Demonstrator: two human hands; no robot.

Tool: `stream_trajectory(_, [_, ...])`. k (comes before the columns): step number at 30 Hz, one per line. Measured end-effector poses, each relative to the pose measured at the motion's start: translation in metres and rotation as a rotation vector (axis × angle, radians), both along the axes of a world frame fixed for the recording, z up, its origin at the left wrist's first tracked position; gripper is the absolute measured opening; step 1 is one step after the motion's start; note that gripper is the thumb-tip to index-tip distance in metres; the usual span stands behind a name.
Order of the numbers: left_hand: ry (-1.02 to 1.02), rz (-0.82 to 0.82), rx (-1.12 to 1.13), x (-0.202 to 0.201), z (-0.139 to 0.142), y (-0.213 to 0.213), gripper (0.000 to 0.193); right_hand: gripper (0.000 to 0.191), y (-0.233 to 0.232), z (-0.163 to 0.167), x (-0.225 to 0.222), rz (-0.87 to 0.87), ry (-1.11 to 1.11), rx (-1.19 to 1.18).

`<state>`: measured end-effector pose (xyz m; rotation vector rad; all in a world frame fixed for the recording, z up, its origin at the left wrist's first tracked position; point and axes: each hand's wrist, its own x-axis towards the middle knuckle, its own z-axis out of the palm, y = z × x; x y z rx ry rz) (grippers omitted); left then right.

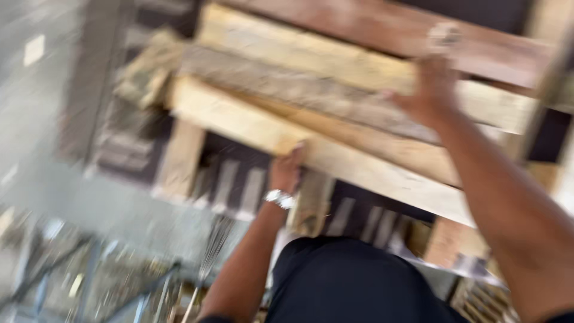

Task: The person disassembles a wooden pallet, using a hammer to pull and drive out nails from the planks. They pry loose boards, lift the separated planks off the pallet frame, and stack the reclaimed wood pieces on a nearby pile.

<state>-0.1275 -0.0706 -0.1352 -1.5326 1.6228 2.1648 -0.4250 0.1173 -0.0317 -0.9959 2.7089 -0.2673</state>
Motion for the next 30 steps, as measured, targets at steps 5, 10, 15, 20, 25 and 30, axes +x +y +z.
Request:
stream_trajectory(5, [0.199,0.147,0.485,-0.015,-0.004,-0.007,0.029,0.081,0.012,0.022,-0.015,-0.111,0.029,0.062])
stream_trajectory(10, [0.227,0.312,0.503,-0.015,0.006,-0.013,0.022,0.049,0.001,0.056,0.012,-0.025,0.035,0.025])
stream_trajectory(15, [0.284,0.285,0.431,-0.004,0.015,-0.007,0.026,0.056,0.011,0.081,0.012,-0.09,-0.032,-0.005])
stream_trajectory(20, [0.144,0.36,0.459,0.021,0.024,-0.003,0.028,0.073,0.007,0.056,0.007,0.033,-0.101,0.177])
stream_trajectory(25, [0.103,0.388,0.515,0.034,0.02,-0.004,0.029,0.106,-0.015,0.018,0.02,0.066,-0.318,0.279])
stream_trajectory(30, [0.178,0.337,0.528,0.04,0.009,-0.007,0.03,0.114,-0.014,0.033,0.031,0.027,-0.311,0.423])
